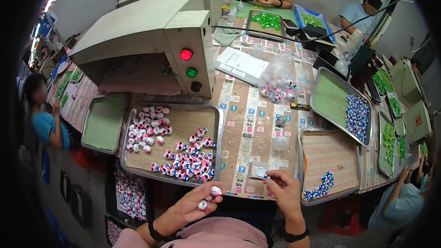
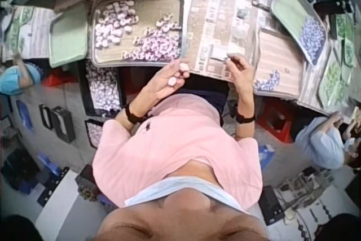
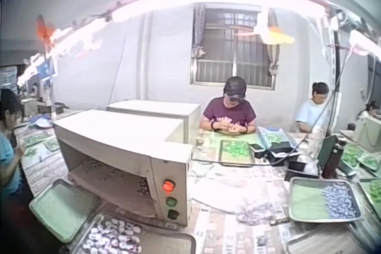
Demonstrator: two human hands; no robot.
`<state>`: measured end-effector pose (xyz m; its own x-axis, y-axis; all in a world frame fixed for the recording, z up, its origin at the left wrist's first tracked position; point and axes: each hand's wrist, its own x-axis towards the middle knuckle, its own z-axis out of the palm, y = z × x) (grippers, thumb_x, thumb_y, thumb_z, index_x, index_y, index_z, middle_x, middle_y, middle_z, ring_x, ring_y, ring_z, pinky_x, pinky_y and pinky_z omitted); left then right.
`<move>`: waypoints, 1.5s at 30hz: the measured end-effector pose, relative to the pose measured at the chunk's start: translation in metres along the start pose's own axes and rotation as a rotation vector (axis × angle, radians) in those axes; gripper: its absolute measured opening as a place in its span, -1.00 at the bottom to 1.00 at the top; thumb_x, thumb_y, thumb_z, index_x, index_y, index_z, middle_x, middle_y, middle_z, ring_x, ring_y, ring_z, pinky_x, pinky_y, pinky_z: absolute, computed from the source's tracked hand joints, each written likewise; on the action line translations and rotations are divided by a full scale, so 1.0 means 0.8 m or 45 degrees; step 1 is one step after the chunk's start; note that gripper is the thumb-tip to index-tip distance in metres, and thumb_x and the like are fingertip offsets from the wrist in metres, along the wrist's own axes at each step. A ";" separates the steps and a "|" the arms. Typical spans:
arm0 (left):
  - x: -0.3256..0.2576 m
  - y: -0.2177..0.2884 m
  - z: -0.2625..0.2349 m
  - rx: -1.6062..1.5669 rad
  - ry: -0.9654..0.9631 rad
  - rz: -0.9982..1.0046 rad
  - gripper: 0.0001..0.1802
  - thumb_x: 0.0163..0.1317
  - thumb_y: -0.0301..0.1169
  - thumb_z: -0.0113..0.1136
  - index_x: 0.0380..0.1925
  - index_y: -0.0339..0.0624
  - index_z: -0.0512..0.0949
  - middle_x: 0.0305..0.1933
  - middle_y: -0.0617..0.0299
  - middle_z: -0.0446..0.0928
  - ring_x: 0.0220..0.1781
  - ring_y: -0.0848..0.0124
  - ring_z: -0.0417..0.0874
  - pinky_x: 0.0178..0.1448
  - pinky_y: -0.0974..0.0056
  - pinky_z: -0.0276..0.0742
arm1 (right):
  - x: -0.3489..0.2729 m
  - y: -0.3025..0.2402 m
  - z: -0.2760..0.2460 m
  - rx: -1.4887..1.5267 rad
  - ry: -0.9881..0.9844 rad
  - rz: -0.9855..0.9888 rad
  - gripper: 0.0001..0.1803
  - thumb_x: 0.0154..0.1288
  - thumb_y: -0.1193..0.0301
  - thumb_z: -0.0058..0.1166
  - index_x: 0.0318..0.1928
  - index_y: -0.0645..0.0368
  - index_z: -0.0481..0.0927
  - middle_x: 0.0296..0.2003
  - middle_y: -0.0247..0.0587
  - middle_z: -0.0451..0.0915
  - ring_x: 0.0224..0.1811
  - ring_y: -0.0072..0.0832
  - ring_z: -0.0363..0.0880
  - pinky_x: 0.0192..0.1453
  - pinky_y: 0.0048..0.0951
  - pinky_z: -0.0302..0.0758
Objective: The person sits at a workstation in a factory and assembles small, colorful, capsule-shaped candies. They pick up a white capsule base and a blue capsule top, fit them together, and place the finished candy into a metal tray. The process is repeated continuously throughout the clip.
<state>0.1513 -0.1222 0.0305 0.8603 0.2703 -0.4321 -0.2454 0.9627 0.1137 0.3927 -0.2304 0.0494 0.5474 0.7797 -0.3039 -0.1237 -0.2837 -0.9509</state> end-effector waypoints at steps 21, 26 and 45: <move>-0.002 -0.003 0.013 0.255 0.106 -0.002 -0.75 0.33 -0.46 0.14 -0.01 -0.18 0.44 -0.10 0.13 0.56 -0.13 0.45 0.64 -0.30 0.48 0.59 | 0.020 0.004 0.021 -1.080 0.119 -0.791 -0.86 0.05 0.56 0.23 -0.31 0.21 0.65 -0.39 -0.13 0.58 -0.27 -0.19 0.57 -0.20 -0.27 0.48; 0.004 -0.006 -0.003 0.191 -0.052 -0.018 -0.71 0.36 -0.42 0.12 0.05 -0.17 0.43 -0.16 0.12 0.57 -0.14 0.47 0.64 -0.30 0.51 0.61 | 0.020 0.005 0.024 -1.111 0.117 -0.768 -0.87 0.04 0.56 0.24 -0.33 0.21 0.66 -0.41 -0.15 0.57 -0.29 -0.18 0.55 -0.19 -0.26 0.48; 0.013 -0.010 0.017 0.510 0.065 0.029 -0.67 0.32 -0.48 0.16 0.07 -0.24 0.43 -0.05 0.13 0.55 -0.11 0.47 0.64 -0.34 0.52 0.58 | -0.040 -0.006 0.058 -0.174 -0.219 -0.286 -0.80 0.14 0.54 0.28 -0.18 0.27 0.68 -0.30 -0.23 0.61 -0.34 -0.60 0.59 -0.26 -0.61 0.51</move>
<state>0.1682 -0.1270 0.0375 0.8308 0.3007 -0.4683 -0.0622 0.8863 0.4589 0.3378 -0.2280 0.0611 0.3990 0.9111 -0.1036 0.1037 -0.1570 -0.9821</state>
